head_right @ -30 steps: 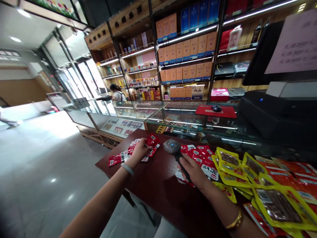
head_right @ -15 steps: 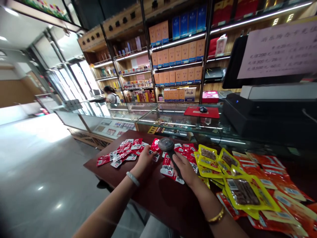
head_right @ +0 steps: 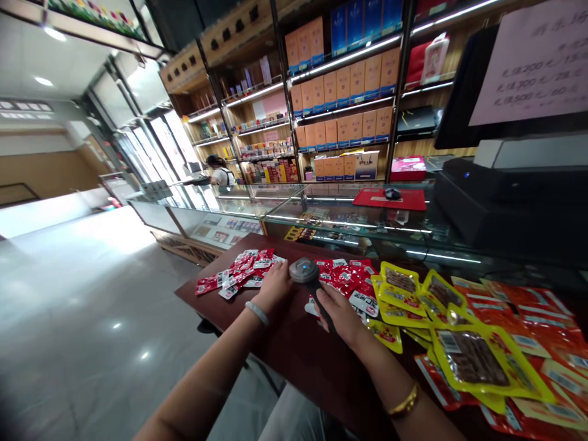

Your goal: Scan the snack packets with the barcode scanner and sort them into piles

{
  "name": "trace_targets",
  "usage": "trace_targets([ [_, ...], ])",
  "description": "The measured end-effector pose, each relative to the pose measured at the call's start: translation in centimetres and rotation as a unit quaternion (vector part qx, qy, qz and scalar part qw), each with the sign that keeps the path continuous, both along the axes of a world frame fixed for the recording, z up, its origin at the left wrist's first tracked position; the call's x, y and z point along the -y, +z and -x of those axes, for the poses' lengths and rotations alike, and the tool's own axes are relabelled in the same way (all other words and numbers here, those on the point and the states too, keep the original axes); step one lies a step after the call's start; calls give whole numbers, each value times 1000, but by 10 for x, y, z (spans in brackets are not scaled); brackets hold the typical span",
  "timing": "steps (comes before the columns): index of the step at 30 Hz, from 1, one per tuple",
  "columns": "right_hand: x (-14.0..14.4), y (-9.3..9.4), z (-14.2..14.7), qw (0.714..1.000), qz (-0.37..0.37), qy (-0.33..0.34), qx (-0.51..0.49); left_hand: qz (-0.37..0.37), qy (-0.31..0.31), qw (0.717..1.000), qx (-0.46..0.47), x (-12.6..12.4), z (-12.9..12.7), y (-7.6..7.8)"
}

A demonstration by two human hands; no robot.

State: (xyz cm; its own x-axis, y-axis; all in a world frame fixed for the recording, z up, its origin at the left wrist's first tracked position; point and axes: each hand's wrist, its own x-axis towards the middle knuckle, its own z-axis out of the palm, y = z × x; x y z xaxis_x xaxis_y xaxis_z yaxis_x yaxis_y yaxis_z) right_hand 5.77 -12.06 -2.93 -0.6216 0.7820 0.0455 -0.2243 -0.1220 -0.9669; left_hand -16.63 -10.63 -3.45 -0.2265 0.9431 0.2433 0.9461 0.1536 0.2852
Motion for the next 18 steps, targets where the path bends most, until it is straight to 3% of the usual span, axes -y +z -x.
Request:
trace_targets([
  [3,1,-5,5,1000,12,6,15,83,59,994,-41,6,17,-5],
  [6,0,-10,7,999,14,12,28,107,44,992,-43,13,20,-6],
  [10,-2,-15,7,999,15,14,26,107,-5,994,10,24,13,5],
  [14,-2,-16,6,999,27,10,21,89,-100,982,133,28,11,18],
  [16,-3,-17,6,999,28,7,20,64,-78,985,141,25,15,22],
  [18,-3,-17,5,999,28,2,21,40,-37,995,78,20,24,26],
])
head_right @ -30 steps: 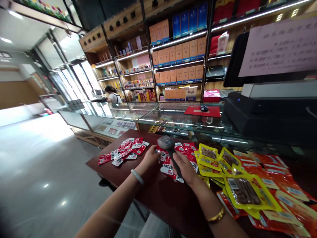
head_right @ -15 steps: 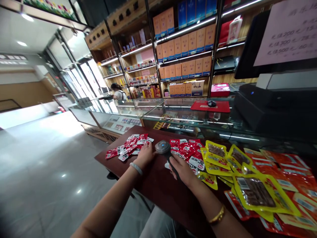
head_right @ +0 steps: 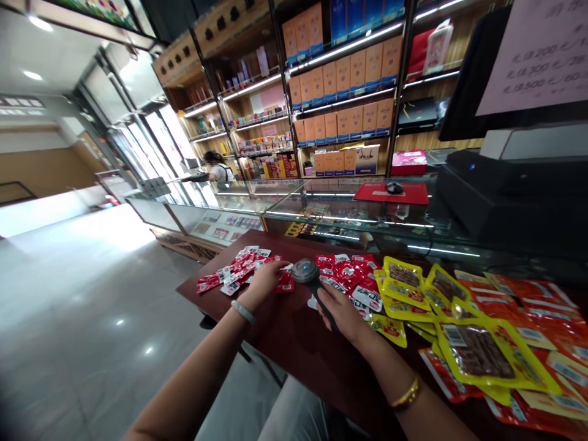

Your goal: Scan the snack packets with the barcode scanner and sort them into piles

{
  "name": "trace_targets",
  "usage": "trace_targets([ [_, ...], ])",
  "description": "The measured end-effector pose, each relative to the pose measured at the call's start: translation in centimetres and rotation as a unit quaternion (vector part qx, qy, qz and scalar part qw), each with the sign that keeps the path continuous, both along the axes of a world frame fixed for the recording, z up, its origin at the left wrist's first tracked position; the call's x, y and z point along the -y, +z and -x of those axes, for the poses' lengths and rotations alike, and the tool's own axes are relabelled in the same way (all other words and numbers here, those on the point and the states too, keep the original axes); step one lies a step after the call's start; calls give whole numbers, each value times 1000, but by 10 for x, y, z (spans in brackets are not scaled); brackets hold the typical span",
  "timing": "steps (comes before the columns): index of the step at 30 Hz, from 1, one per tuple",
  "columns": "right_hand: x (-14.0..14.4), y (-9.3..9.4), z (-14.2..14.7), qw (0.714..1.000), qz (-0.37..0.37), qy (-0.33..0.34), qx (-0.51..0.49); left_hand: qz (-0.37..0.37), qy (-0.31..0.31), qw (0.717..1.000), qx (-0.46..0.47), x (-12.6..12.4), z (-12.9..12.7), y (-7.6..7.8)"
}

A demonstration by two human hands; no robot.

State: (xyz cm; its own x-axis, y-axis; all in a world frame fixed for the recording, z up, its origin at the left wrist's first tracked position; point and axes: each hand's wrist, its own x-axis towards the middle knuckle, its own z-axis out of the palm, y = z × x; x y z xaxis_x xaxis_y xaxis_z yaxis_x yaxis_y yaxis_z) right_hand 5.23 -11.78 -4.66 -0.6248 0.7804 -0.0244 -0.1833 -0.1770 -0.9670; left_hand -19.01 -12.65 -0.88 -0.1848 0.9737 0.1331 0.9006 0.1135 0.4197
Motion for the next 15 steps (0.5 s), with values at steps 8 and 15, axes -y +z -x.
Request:
trace_targets([
  [8,1,5,0,1000,7,-4,0,93,-141,951,-259,-17,27,16],
  [15,-1,3,-2,1000,-1,-6,-9,111,-38,961,-251,-15,25,4],
])
